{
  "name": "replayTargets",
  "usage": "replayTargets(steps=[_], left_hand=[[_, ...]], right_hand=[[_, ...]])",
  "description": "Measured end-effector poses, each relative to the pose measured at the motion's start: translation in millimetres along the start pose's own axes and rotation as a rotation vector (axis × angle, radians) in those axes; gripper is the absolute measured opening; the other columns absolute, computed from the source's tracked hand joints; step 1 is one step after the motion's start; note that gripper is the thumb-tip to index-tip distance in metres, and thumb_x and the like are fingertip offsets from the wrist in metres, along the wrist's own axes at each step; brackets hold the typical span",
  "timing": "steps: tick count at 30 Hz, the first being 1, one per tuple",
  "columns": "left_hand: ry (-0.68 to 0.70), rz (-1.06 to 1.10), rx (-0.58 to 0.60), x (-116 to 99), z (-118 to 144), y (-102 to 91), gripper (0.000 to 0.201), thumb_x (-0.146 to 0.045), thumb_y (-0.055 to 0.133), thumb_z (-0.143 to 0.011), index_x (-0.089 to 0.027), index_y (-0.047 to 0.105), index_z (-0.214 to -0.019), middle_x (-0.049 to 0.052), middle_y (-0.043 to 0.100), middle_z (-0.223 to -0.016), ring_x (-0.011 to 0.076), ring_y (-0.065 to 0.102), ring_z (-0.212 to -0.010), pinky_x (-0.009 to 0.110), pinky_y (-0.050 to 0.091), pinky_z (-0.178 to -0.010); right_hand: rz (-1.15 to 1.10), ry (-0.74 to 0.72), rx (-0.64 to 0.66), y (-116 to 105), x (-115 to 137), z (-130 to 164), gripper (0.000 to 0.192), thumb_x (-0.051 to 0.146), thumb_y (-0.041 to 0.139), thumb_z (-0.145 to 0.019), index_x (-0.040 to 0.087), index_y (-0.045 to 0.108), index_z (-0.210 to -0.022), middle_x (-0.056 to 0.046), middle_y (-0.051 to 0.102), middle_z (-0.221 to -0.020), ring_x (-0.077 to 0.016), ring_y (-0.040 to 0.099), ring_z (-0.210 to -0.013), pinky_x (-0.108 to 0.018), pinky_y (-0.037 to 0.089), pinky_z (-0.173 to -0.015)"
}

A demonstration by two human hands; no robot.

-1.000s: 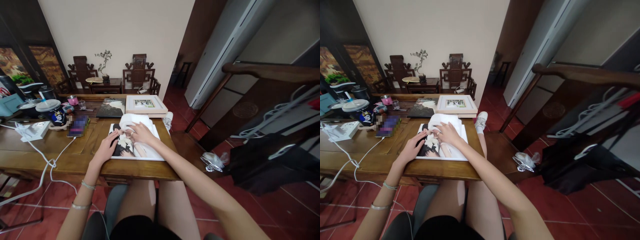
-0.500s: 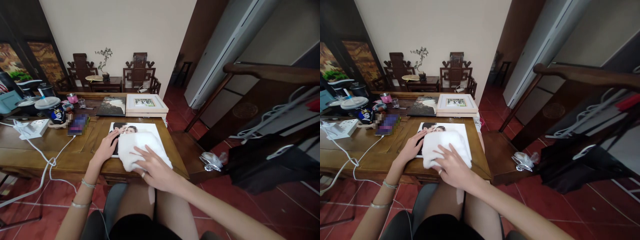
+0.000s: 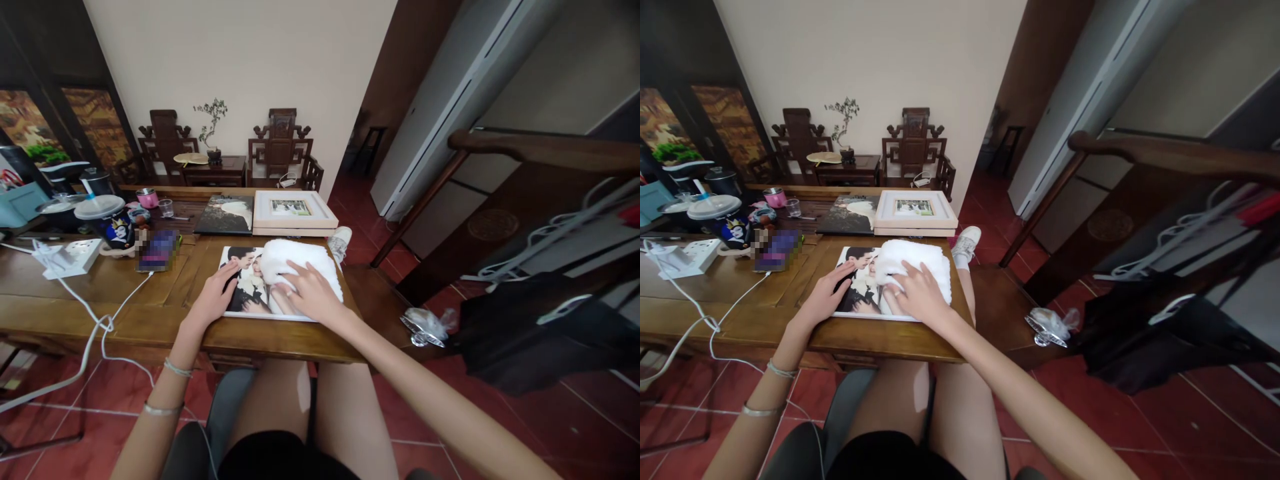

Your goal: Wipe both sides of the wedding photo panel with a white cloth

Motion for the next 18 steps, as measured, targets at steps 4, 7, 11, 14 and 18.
replayTargets(steps=[4, 7, 11, 14, 18], left_hand=[[-0.018, 0.034, 0.002, -1.7, 0.0, -1.0, 0.045, -0.034, 0.035, -0.092, -0.011, 0.054, -0.126, 0.013, 0.048, -0.138, 0.0205, 0.041, -0.131, 0.040, 0.027, -0.112], [-0.087, 0.128, -0.060, -0.3, -0.3, -6.8, 0.051, -0.039, 0.028, -0.095, -0.010, 0.050, -0.130, 0.013, 0.047, -0.139, 0.0189, 0.042, -0.130, 0.038, 0.027, -0.112], [-0.117, 0.199, -0.198, -0.1, 0.2, -18.4, 0.053, -0.043, 0.022, -0.096, -0.013, 0.046, -0.133, 0.010, 0.045, -0.141, 0.0176, 0.039, -0.132, 0.037, 0.026, -0.112], [-0.096, 0.151, -0.186, -2.8, 0.3, -18.2, 0.052, -0.042, 0.021, -0.097, -0.014, 0.047, -0.133, 0.009, 0.048, -0.139, 0.0185, 0.042, -0.130, 0.037, 0.028, -0.111], [-0.083, 0.074, -0.101, -5.0, 0.7, -10.3, 0.053, -0.042, 0.021, -0.097, -0.013, 0.048, -0.131, 0.010, 0.050, -0.137, 0.0200, 0.043, -0.129, 0.036, 0.031, -0.109]], right_hand=[[0.020, 0.005, -0.012, 7.8, 22.4, -23.9, 0.031, 0.026, 0.040, -0.092, 0.017, 0.067, -0.105, -0.015, 0.060, -0.123, -0.0293, 0.039, -0.128, -0.054, 0.027, -0.102], [-0.039, -0.144, 0.004, 12.1, 49.8, -24.7, 0.028, 0.025, 0.044, -0.090, 0.020, 0.066, -0.106, -0.010, 0.057, -0.129, -0.0302, 0.036, -0.130, -0.057, 0.025, -0.103], [-0.142, -0.379, 0.080, 12.0, 76.0, -3.2, 0.025, 0.021, 0.048, -0.088, 0.022, 0.067, -0.104, -0.005, 0.054, -0.133, -0.0279, 0.033, -0.134, -0.057, 0.022, -0.107], [-0.205, -0.499, 0.119, 5.4, 81.0, 20.0, 0.022, 0.022, 0.050, -0.087, 0.022, 0.069, -0.098, -0.006, 0.060, -0.126, -0.0250, 0.034, -0.134, -0.055, 0.019, -0.110], [-0.253, -0.496, 0.125, -8.2, 69.6, 45.3, 0.021, 0.021, 0.050, -0.086, 0.022, 0.070, -0.095, -0.008, 0.065, -0.118, -0.0197, 0.039, -0.131, -0.047, 0.018, -0.114]])
Point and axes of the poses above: each hand's wrist, its own z-axis away from the middle knuckle, its own y-axis out of the palm, x = y × z, the point moved 7 cm from there along -z, towards the middle knuckle
